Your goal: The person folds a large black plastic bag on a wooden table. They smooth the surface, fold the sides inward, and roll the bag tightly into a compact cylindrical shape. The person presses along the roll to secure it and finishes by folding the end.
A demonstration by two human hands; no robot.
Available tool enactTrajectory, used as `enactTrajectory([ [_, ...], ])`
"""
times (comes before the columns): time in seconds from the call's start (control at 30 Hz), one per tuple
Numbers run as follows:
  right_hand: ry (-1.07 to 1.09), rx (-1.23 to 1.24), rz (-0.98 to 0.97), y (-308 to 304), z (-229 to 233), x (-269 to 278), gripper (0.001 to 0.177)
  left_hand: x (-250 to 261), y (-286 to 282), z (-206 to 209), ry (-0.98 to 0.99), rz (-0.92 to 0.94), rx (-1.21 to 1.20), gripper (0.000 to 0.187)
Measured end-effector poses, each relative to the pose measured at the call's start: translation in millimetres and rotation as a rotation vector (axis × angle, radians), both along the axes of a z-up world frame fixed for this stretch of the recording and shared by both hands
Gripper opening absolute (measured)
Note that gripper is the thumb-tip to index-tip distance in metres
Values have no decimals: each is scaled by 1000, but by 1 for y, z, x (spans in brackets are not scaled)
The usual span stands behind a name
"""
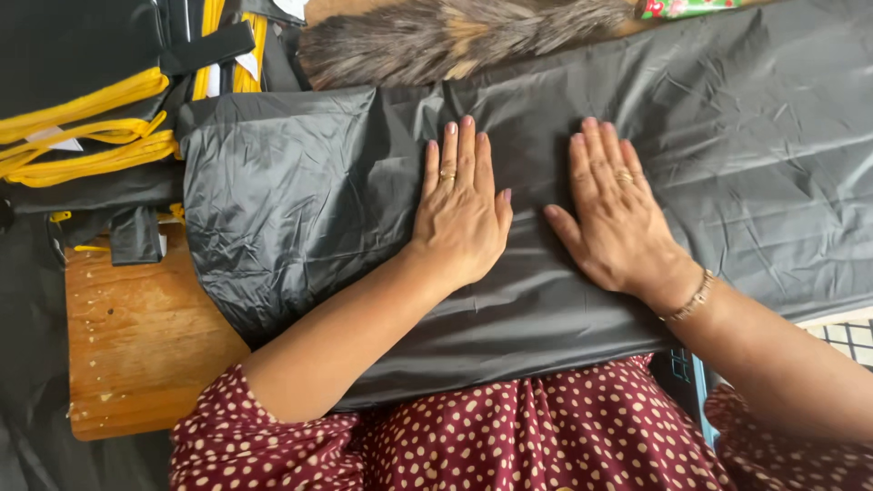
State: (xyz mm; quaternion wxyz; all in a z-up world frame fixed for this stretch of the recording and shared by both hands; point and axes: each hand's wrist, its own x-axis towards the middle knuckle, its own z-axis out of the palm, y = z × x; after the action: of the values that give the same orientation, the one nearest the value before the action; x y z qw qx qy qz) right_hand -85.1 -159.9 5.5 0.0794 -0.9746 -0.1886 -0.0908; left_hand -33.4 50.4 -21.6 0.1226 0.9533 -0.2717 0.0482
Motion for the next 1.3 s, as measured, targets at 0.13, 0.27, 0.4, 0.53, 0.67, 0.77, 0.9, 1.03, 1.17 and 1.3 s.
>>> enactTrajectory([
  [0.13, -4, -43, -14, -1, 4, -21, 80, -20, 0, 5, -14, -12, -5, 73],
  [0.27, 2, -163, -47, 14, 20, -20, 76, -23, -16, 4, 109, 46, 7, 77],
  [0.4, -26, -86, 72, 29, 11, 20, 69, 12, -30, 22, -75, 36, 8, 69],
  [0.53, -32, -57, 35, 22, -20, 48, 74, 40, -15, 18, 122, 62, 175, 73],
  [0.67, -10, -57, -14, 7, -20, 50, 83, 43, 6, 4, 60, 136, 74, 83],
  [0.77, 15, -108, -118, 3, -4, 64, 83, 49, 9, 8, 48, 154, 88, 83],
  [0.9, -218, 84, 162, 34, 17, 83, 55, 51, 7, -10, -27, 128, 34, 85],
  [1.03, 179, 111, 184, 58, -7, 104, 64, 55, 9, -6, 50, 152, 36, 69],
  [1.17, 89, 51, 43, 24, -16, 110, 67, 52, 15, 3, 99, 129, 82, 84],
  [1.3, 83, 38, -77, -32, -13, 102, 68, 49, 16, 5, 108, 135, 64, 85],
])
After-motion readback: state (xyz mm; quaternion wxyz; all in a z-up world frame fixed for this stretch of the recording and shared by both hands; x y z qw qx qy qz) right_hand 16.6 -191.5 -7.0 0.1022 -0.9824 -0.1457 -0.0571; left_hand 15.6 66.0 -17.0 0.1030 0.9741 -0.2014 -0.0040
